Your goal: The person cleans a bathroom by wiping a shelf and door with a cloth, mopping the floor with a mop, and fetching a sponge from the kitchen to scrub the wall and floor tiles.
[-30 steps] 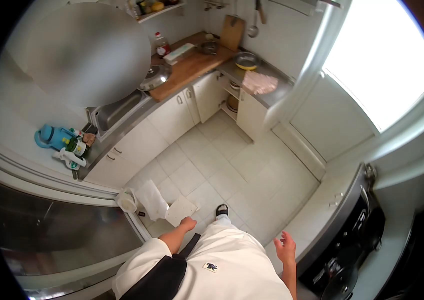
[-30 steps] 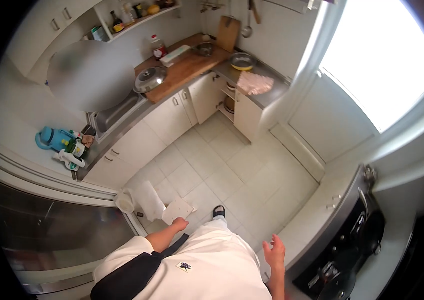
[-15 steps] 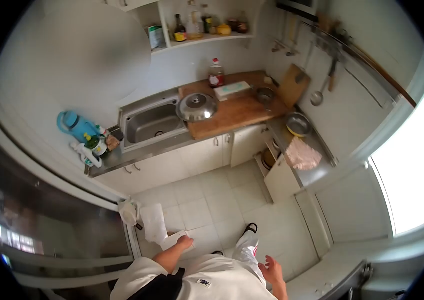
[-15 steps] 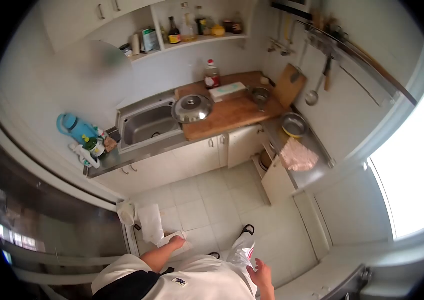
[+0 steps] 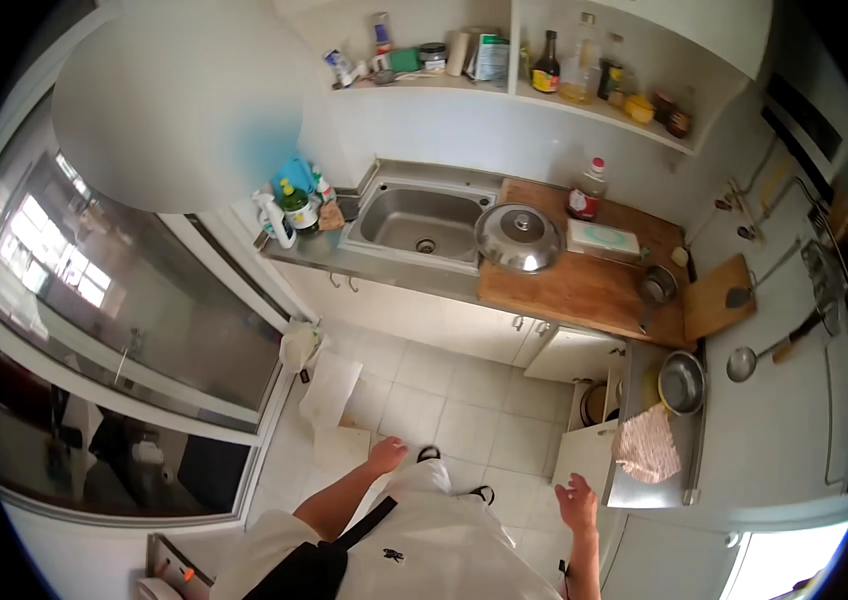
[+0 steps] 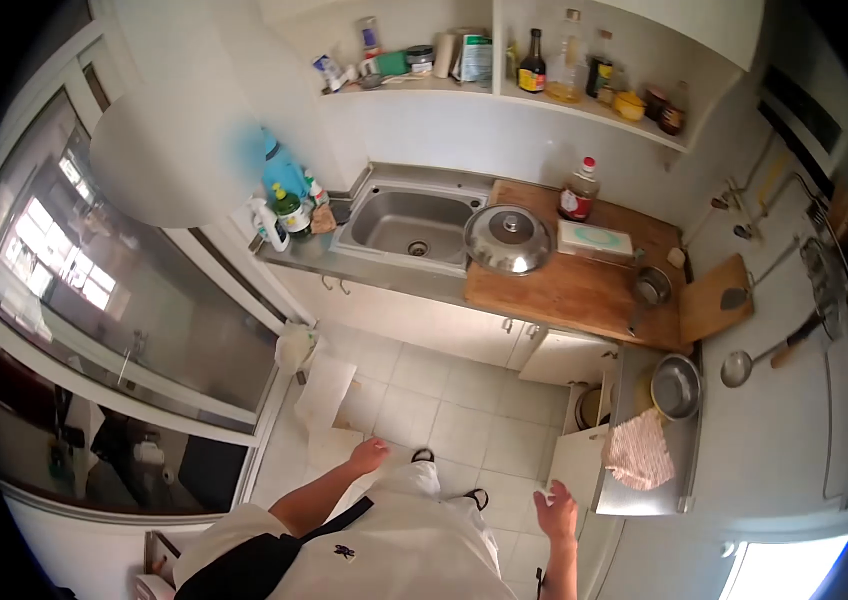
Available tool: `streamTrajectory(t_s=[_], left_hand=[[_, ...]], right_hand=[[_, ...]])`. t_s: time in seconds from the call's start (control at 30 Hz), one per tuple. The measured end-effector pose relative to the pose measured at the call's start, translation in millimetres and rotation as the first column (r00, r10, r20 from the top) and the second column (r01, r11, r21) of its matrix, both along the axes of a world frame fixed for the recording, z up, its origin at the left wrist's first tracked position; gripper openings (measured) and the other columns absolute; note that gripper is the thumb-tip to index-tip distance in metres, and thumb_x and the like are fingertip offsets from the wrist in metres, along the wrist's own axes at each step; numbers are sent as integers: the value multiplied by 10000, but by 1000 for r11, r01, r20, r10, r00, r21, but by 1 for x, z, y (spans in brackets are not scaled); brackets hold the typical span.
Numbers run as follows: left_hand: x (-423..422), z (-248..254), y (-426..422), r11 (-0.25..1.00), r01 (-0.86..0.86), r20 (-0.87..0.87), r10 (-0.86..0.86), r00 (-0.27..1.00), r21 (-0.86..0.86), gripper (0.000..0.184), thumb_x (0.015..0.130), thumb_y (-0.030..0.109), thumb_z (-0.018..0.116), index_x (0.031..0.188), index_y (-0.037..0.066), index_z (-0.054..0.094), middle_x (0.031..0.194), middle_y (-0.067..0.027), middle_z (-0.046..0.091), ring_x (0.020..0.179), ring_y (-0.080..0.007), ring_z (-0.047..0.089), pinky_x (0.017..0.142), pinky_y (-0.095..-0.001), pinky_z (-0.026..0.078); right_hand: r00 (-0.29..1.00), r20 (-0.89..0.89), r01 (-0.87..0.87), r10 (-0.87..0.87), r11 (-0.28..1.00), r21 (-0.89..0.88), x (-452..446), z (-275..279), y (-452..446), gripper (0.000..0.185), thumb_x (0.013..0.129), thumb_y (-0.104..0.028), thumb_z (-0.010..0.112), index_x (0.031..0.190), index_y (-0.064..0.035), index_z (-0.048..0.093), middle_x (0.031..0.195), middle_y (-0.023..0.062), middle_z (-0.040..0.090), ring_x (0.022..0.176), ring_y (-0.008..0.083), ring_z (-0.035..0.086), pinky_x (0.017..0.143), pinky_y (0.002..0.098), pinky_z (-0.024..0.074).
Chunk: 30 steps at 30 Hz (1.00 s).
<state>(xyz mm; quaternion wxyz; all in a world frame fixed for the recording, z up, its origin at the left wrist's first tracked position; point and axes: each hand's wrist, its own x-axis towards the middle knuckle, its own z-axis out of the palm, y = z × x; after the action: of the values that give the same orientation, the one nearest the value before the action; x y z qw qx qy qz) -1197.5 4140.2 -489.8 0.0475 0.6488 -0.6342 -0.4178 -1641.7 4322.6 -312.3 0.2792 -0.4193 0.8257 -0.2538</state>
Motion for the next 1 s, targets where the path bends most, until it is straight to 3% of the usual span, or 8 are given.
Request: streamTrajectory(t_s=[0.2, 0.23, 0.27, 0.37, 0.6, 0.67, 0.93, 1.0], left_hand=[[50, -61, 29, 992, -73, 142, 57, 988, 107, 479, 856, 456, 560, 1043, 35, 693, 1099, -230, 660, 1043, -385, 622, 905, -457, 489], [85, -88, 39, 926, 313, 319, -368, 874, 211, 485, 850, 451, 546, 1032, 27, 695, 1080, -239, 663, 1037, -406, 620, 890, -474, 490], [98, -92, 47, 922, -53, 290, -65, 955, 383, 481, 858, 444, 517, 972, 13, 698, 1075, -249, 660, 1026, -407, 624, 874, -476, 496], [118, -98, 43, 795, -370, 355, 210, 911, 480, 487, 861, 450, 501, 919, 11, 704, 979, -263, 677, 976, -375, 649, 845, -454, 509], [127, -124, -102, 862, -457, 15, 465, 885, 220, 457, 850, 449, 561, 941, 31, 719, 964, -217, 698, 974, -362, 657, 863, -446, 509], [138, -128, -145, 842, -539, -135, 535, 834, 5, 320, 863, 286, 642, 1026, 11, 634, 731, -89, 652, 621, -166, 636, 517, -312, 500], [207, -75, -174, 448, -836, -292, 885, 364, 317, 137, 895, 151, 553, 963, 54, 621, 705, -58, 609, 565, -153, 593, 417, -284, 447], [249, -117, -128, 606, -659, -172, 780, 602, 446, 90, 877, 109, 512, 896, 90, 598, 651, -75, 541, 574, -218, 601, 374, -343, 428]], right_hand=[[988, 16, -152, 153, 988, -6, -8, -2, -100, 535, 802, -289, 721, 1223, 15, 591, 1054, 198, 691, 921, 270, 694, 801, 371, 546], [978, 3, -211, 211, 976, 50, 6, 12, -132, 540, 806, -294, 720, 1231, 11, 587, 1062, 195, 689, 943, 268, 689, 813, 375, 542], [966, 4, -257, 259, 959, 115, 22, 16, -149, 544, 809, -300, 718, 1239, 6, 584, 1069, 192, 688, 964, 266, 684, 826, 378, 539], [939, 81, -338, 334, 939, 54, 61, 26, -191, 554, 829, -324, 713, 1265, -14, 568, 1133, 181, 670, 989, 261, 674, 848, 376, 531], [829, 44, -559, 558, 825, 77, 101, -3, -332, 576, 832, -378, 705, 1265, -21, 574, 1135, 192, 660, 963, 287, 662, 853, 389, 526], [778, -20, -622, 629, 773, 122, 115, 11, -390, 583, 832, -391, 699, 1268, -25, 574, 1136, 197, 654, 954, 305, 656, 859, 400, 523], [712, -329, -701, 620, 652, -289, 160, 156, -704, 493, 818, -252, 708, 1250, -49, 584, 1035, 156, 673, 906, 280, 659, 821, 397, 527], [747, -379, -663, 546, 578, -476, 174, 212, -800, 420, 815, -197, 711, 1192, -38, 618, 995, 165, 665, 882, 298, 660, 808, 393, 529]])
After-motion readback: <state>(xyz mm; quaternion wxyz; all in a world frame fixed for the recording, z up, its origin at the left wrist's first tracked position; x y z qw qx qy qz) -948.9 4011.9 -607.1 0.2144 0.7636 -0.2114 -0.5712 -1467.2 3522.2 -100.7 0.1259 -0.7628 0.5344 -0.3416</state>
